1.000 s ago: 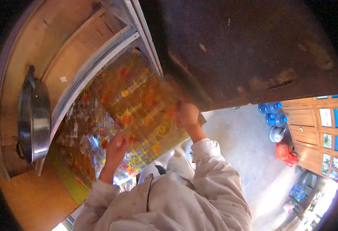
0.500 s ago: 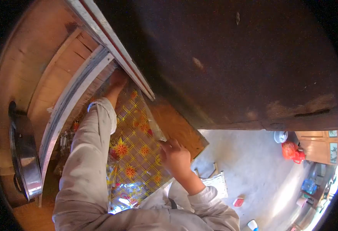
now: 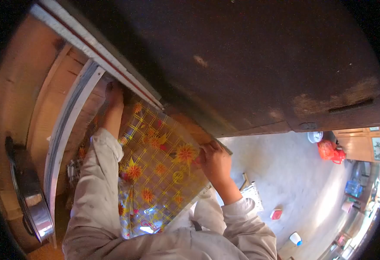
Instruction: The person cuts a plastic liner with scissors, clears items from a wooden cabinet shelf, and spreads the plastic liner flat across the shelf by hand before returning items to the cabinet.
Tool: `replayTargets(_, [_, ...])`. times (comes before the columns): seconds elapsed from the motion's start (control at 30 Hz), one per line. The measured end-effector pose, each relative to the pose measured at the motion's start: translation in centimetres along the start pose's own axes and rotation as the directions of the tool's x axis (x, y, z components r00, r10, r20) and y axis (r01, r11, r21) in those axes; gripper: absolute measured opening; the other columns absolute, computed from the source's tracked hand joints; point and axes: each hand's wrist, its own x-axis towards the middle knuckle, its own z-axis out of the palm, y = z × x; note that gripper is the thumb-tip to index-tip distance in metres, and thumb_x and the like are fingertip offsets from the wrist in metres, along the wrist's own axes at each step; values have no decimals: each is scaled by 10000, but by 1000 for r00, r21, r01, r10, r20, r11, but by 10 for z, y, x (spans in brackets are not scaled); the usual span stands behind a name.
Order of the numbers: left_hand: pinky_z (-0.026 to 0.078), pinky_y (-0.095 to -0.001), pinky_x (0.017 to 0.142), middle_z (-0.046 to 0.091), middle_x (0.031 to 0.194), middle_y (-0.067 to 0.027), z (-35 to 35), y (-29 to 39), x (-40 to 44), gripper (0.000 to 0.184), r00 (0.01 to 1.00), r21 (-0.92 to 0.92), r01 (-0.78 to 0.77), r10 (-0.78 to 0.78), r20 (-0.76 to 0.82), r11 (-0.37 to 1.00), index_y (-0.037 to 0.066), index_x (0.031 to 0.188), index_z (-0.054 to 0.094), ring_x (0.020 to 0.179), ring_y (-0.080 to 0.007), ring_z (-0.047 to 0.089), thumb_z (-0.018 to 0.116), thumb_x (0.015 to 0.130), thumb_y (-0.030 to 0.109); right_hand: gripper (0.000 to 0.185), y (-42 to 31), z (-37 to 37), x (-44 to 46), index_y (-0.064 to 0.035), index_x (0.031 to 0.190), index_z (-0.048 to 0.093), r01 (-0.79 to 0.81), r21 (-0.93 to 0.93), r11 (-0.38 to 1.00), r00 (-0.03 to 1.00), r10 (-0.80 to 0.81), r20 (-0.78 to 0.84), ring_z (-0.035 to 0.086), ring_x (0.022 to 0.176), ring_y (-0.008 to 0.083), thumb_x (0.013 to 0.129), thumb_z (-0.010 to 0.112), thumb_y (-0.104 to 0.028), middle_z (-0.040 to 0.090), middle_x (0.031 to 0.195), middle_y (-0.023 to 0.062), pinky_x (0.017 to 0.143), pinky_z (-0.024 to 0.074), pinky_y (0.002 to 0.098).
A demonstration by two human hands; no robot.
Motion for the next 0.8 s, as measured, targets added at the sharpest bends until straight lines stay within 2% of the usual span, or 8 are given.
replayTargets(0.1, [435,-297,676,589,821,-65,-35,96,-37,246,959,-346,282,-269,87,895,14,1030,532,726,-157,547,406,942,206,90,2,-1,2,-73,811,654,22,23,999,999,-22,-29,606,672,282,736,626,-116,620,805,85,585,488,371])
replayTargets(0.2, [435,-292,686,580,826,-63,-62,142,-66,195,990,-337,137,-138,23,931,14,1056,491,726,-149,540,395,947,144,91,10,7,-2,-80,808,655,-15,24,1000,999,16,-47,605,664,276,729,632,-120,618,799,82,583,487,366])
replayTargets(0.3, [435,-287,704,576,837,-56,-49,125,-59,164,989,-257,-149,138,-61,955,23,1052,496,741,-138,536,405,937,95,86,12,10,2,-89,804,651,-21,1,1000,999,21,-45,604,666,277,729,631,-126,616,801,81,587,486,360])
replayTargets(0.33, [437,-301,739,592,882,-74,-42,98,-50,166,979,-77,-196,192,-62,977,10,1040,512,783,-170,545,410,931,83,87,11,11,5,-91,805,648,-20,-3,1000,998,19,-55,603,666,277,727,631,-124,615,802,79,589,486,359])
replayTargets(0.47, [424,-328,814,603,989,-129,-35,101,-56,193,993,-21,-96,97,60,995,-18,1057,526,907,-243,548,429,922,81,78,10,14,10,-101,800,635,-84,30,996,995,86,-50,600,669,275,723,629,-108,600,797,72,595,485,353])
replayTargets(0.57, [478,-349,663,647,768,-124,-26,90,-58,146,981,-67,-196,194,-28,978,15,943,575,714,-235,624,474,884,101,125,11,19,9,-113,798,625,-92,-11,996,991,91,-96,591,752,285,674,639,-111,582,802,77,621,481,387])
replayTargets(0.7, [472,-361,681,623,759,-122,-24,84,-55,117,975,-108,-216,220,21,970,16,932,539,717,-263,609,462,877,85,112,13,18,2,-120,783,612,-119,-15,993,987,117,-108,585,720,275,679,653,-120,573,782,72,604,479,375])
replayTargets(0.8, [465,-370,717,610,816,-143,-22,46,-36,131,945,-62,-264,271,182,963,14,958,538,775,-301,595,464,873,82,72,14,16,-2,-117,770,609,-132,-57,990,986,125,-114,590,656,266,718,657,-133,579,758,68,577,480,355])
